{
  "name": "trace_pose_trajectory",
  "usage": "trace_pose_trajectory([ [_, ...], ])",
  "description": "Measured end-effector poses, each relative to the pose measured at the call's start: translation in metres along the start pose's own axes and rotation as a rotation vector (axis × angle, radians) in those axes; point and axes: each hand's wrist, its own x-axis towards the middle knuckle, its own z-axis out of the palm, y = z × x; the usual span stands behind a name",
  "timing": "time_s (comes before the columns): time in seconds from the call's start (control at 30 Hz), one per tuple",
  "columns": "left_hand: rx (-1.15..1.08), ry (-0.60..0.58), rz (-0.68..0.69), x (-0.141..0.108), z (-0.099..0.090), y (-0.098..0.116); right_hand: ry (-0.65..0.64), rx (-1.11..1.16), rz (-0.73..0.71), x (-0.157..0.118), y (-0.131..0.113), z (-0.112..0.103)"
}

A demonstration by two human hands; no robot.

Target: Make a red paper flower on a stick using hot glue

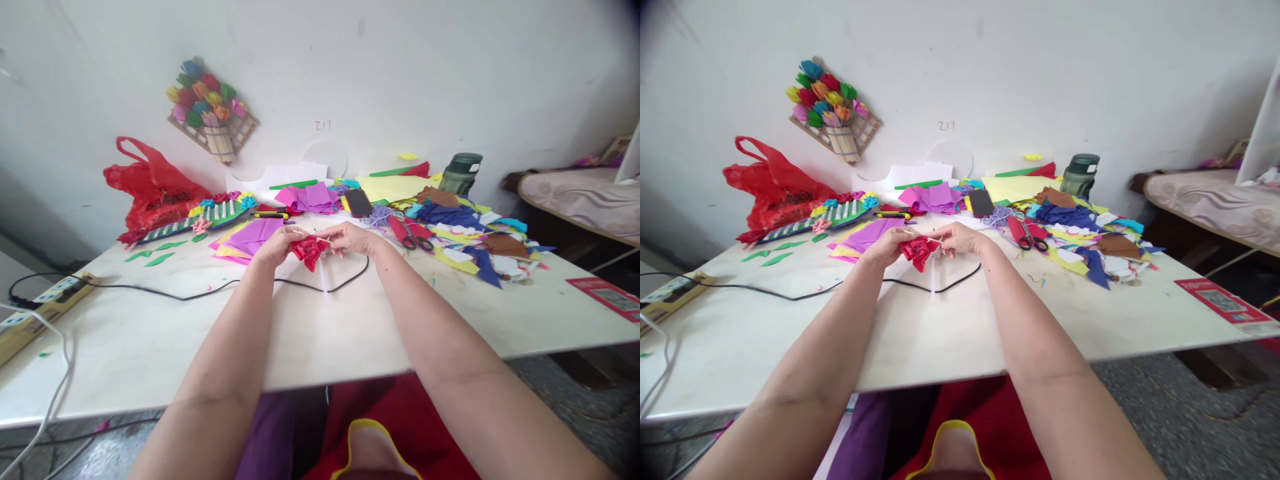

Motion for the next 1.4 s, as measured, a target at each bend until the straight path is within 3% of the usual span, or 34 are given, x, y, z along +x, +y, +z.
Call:
trace_pose_trajectory([
  [0.13, 0.0, -0.001, -0.006, -0.002, 0.0, 0.001, 0.054, -0.074, -0.006, 0.004, 0.003, 0.002],
  [0.4, -0.031, 0.016, -0.024, -0.001, -0.001, 0.0, 0.29, -0.189, -0.138, 0.019, 0.01, 0.014],
  [0.7, -0.156, 0.131, -0.04, 0.002, 0.0, -0.004, 0.355, -0.22, -0.236, 0.028, 0.018, 0.021],
  [0.9, -0.286, 0.254, -0.148, 0.0, 0.008, 0.004, 0.391, -0.252, -0.26, 0.028, 0.018, 0.022],
  [1.4, -0.149, 0.202, -0.135, 0.002, 0.006, 0.0, 0.467, -0.283, -0.213, 0.03, 0.022, 0.024],
])
